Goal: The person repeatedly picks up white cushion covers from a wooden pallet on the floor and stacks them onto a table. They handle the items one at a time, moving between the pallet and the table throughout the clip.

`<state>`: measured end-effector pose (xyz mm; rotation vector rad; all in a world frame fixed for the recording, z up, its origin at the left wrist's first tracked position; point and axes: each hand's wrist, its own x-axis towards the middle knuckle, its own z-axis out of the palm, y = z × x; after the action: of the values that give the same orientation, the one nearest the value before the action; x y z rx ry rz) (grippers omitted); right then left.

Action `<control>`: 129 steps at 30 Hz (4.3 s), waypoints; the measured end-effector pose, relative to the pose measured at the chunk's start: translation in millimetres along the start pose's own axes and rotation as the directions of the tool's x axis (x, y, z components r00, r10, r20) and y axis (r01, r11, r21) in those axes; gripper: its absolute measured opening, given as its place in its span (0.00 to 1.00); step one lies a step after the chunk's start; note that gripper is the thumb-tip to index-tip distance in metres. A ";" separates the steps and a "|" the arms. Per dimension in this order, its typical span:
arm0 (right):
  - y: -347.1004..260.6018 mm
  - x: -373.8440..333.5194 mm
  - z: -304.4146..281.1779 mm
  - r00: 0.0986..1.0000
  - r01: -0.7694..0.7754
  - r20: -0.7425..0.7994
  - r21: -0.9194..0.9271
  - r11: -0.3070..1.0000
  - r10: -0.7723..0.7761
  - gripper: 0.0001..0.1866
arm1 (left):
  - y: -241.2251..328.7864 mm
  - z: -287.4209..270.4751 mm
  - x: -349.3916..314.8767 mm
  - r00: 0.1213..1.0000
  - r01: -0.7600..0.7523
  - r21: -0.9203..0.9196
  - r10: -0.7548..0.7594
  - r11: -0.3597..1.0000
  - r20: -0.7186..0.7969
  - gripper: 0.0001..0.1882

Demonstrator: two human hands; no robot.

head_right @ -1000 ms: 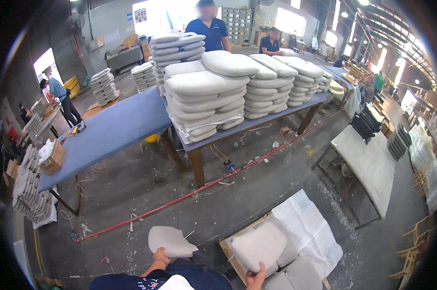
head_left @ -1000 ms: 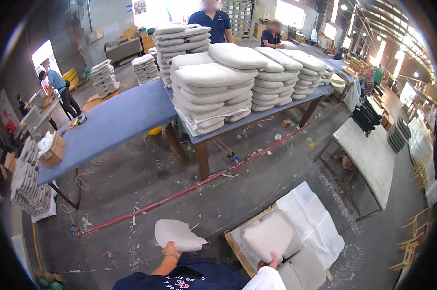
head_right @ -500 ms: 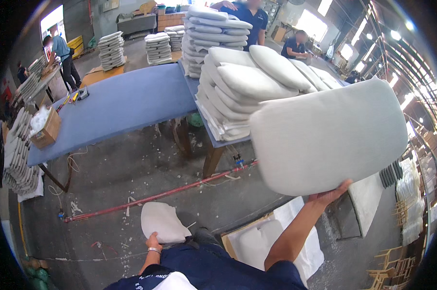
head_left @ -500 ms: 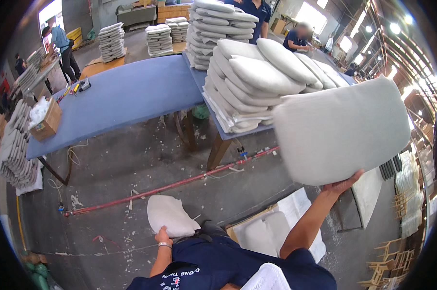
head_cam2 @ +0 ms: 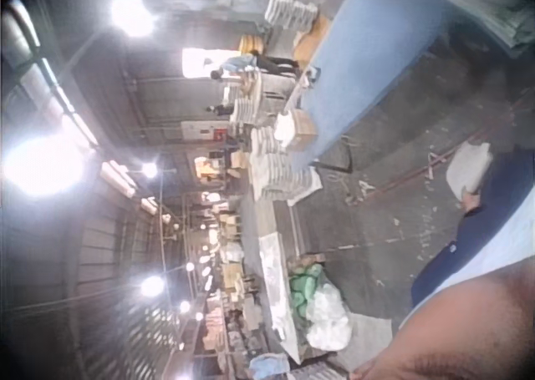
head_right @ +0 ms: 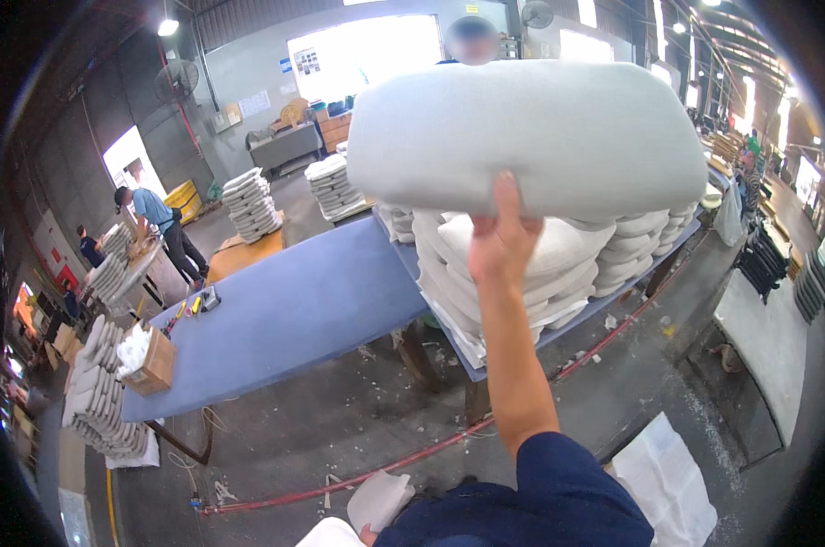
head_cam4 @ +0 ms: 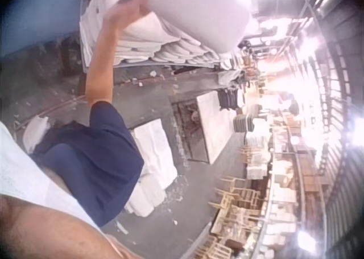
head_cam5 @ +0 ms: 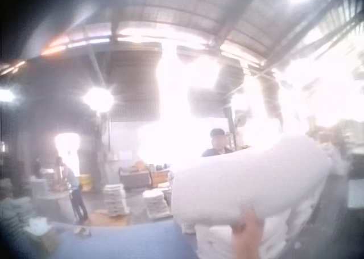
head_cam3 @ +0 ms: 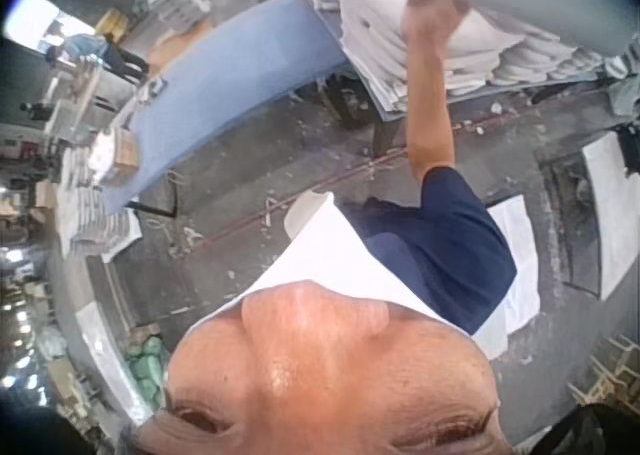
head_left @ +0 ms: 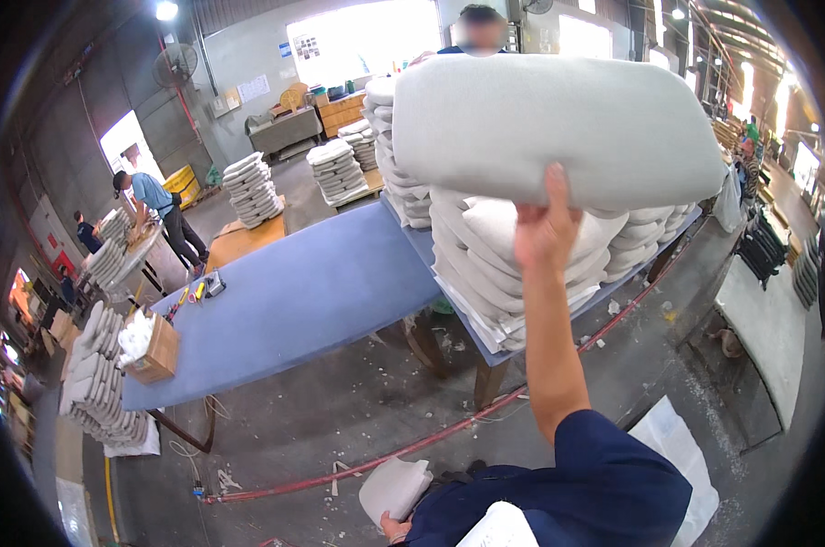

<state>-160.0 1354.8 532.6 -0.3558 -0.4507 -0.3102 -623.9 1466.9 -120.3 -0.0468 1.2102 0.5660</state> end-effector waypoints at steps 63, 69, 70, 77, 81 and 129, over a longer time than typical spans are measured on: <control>-2.9 137.0 -111.5 0.928 0.175 0.209 -0.976 0.134 0.310 0.20 | 173.9 333.9 -273.2 0.939 -0.308 0.433 0.345 0.847 -0.008 0.23; -14.9 168.7 -149.5 0.689 0.130 0.363 -0.913 0.386 0.628 0.25 | 146.5 454.7 -318.1 0.377 -0.926 0.121 0.866 0.357 0.330 0.24; -16.6 169.6 -148.6 0.649 0.120 0.417 -0.882 0.455 0.637 0.24 | 136.7 503.9 -327.8 0.293 -0.926 -0.100 0.862 0.363 0.414 0.25; -16.4 180.8 -168.6 0.580 0.351 0.550 -0.834 0.425 0.601 0.21 | 33.1 929.8 -397.6 -0.054 -0.503 -0.304 0.322 0.809 0.945 0.23; -21.0 175.4 -161.5 0.533 0.398 0.608 -0.794 0.460 0.588 0.22 | -41.1 1101.5 -430.7 -0.557 -0.829 -0.519 0.390 -0.210 0.733 0.26; -89.4 -45.3 -187.7 0.975 0.152 0.169 -0.981 -0.118 -0.146 0.27 | 42.9 365.8 134.2 0.629 -0.767 0.522 -0.603 -0.374 0.491 0.08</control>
<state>-162.8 1209.8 377.0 -1.9300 -0.1363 -0.9035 -293.4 1676.0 -93.6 1.9396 0.2411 -0.6434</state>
